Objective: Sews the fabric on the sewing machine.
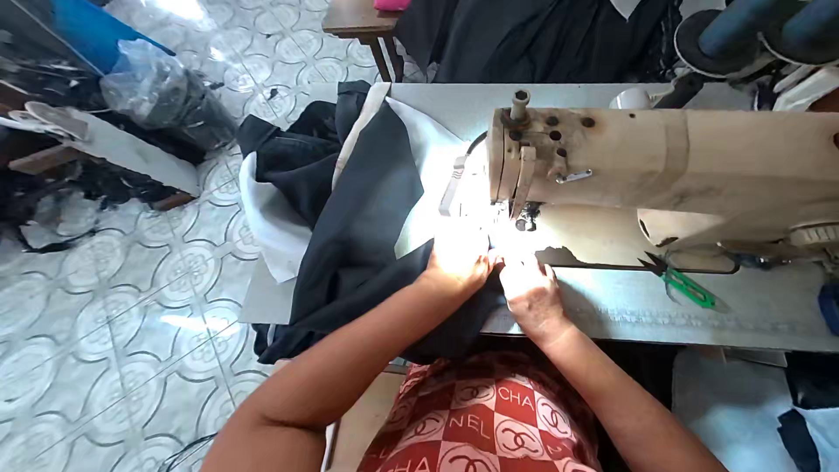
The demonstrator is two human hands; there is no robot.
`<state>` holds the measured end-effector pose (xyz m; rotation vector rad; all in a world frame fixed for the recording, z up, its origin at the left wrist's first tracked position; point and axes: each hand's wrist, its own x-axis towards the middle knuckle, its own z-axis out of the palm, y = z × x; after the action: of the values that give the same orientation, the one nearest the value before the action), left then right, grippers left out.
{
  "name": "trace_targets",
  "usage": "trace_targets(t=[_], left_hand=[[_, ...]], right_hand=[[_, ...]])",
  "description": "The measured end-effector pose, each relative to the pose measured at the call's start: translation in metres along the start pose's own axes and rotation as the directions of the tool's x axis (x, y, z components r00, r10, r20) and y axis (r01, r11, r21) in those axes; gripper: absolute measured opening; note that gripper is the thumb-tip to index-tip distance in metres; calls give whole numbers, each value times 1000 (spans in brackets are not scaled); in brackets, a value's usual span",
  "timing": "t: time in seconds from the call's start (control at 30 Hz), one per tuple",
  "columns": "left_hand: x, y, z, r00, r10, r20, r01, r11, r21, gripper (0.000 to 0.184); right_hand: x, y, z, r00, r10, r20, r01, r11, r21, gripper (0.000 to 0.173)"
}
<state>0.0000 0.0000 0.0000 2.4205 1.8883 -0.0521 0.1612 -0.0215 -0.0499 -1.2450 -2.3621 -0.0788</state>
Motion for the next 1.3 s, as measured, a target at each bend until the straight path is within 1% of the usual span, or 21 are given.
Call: trace_targets(t=[0.07,0.13,0.2,0.23,0.3,0.37,0.47,0.6,0.7,0.73,0.83,0.87,0.93,1.0,1.1,1.17,1.2,1.3], left_hand=[[-9,13,7,984,-141,105,143,990,-10,53],[-13,13,23,984,-171,46,173,983,-54,54],[-12,4,32,991,-134,-29,131,987,-91,55],[-10,-1,36,990,-95,-102,84,991,-105,54],[-1,-13,42,967,-20,-254,-20,988,-153,50],[12,-23,40,954,22,-299,-80,980,-183,45],[26,-33,37,959,68,-276,-126,972,-198,41],[43,-43,30,957,138,-254,-188,964,-187,39],[52,-53,27,930,231,-286,-284,946,-159,37],[54,-55,26,917,257,-306,-313,938,-151,36],[56,-60,24,901,305,-309,-363,920,-149,37],[57,-61,25,898,314,-308,-372,916,-151,37],[57,-63,24,907,323,-271,-373,914,-158,38],[57,-63,18,936,310,-164,-338,924,-180,39],[60,-65,16,946,309,-98,-322,932,-167,40],[61,-66,15,941,321,-104,-335,926,-172,37],[62,-68,17,934,332,-129,-351,921,-170,37],[65,-71,16,913,378,-153,-400,902,-163,41]], right_hand=[[1,2,0,1000,-4,10,5,1000,-11,24],[1,4,0,1000,-2,5,2,1000,-26,26],[3,5,2,1000,-1,-11,0,999,-34,23],[4,5,3,1000,7,-23,-8,999,-33,22],[9,4,5,998,38,-48,-39,999,-29,21],[16,3,8,995,75,-63,-76,997,-17,24],[23,1,12,989,131,-63,-130,991,12,29],[34,-9,9,970,234,69,-233,972,-22,33],[41,-16,7,948,284,143,-277,959,-68,36],[43,-18,7,942,299,155,-290,954,-81,36],[44,-23,9,939,320,126,-311,947,-83,35],[45,-24,9,936,326,137,-317,945,-82,35],[46,-24,8,925,328,192,-317,945,-85,37],[46,-24,7,914,338,225,-337,941,-45,39],[45,-24,10,927,327,182,-327,945,-32,38],[45,-24,12,934,321,154,-318,947,-42,38],[45,-25,13,935,322,148,-319,947,-44,38],[46,-26,15,934,326,144,-319,945,-70,36]])
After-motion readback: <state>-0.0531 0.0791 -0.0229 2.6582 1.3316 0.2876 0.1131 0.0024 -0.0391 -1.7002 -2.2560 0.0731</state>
